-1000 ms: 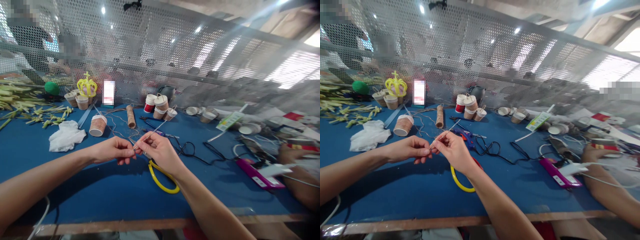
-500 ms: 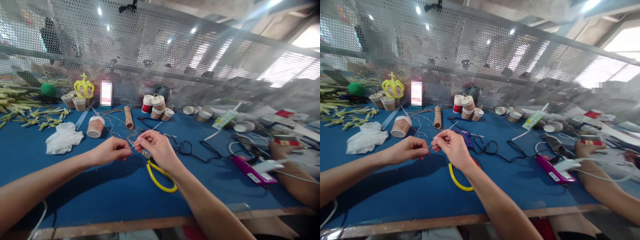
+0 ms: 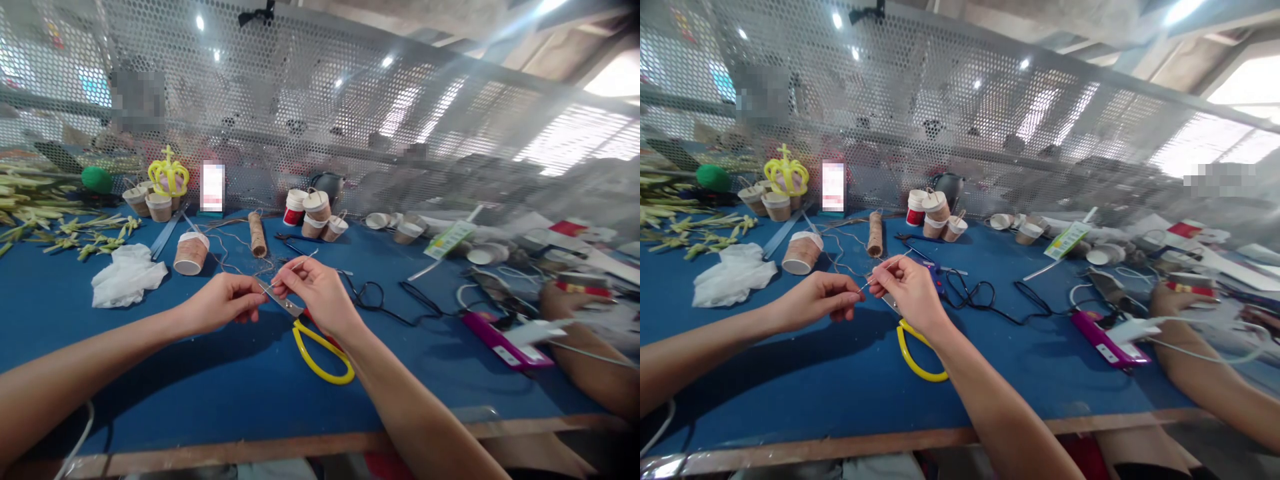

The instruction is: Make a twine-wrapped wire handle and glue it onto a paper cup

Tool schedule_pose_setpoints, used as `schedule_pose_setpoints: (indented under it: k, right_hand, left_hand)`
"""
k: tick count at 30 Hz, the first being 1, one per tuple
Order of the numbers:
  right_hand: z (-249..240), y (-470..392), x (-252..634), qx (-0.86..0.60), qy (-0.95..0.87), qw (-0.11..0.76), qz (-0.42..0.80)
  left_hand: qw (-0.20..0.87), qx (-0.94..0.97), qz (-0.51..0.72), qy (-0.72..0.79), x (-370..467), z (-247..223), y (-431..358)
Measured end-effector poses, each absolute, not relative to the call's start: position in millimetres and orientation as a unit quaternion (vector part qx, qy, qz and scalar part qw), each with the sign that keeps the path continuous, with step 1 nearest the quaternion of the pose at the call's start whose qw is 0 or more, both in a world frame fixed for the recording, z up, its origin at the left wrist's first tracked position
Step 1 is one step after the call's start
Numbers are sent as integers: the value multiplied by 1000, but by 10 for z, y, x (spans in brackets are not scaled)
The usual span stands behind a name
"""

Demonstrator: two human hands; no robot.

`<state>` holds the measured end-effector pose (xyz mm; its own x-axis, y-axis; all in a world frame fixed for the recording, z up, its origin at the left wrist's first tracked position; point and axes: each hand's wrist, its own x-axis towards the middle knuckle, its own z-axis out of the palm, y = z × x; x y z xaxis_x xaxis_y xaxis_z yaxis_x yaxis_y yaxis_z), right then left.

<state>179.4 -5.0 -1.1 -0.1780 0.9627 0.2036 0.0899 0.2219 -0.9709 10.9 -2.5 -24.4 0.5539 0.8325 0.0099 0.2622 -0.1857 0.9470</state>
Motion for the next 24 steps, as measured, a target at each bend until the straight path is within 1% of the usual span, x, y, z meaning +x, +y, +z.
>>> schedule_pose_setpoints:
  k: [6, 12, 17, 24]
  right_hand:
    - [-58, -13, 1806, -405, -591, 493, 494]
    - [-69, 64, 1877, -417, -590, 505, 473]
    - [-66, 84, 1899, -424, -592, 496, 472]
    - [-55, 49, 1871, -401, -558, 514, 513]
  left_hand:
    - [482, 738, 275, 384, 107, -222, -18]
    - [490, 720, 280, 404, 96, -277, 18]
    - [494, 716, 282, 405, 106, -321, 29]
    - [486, 729, 274, 396, 105, -272, -2]
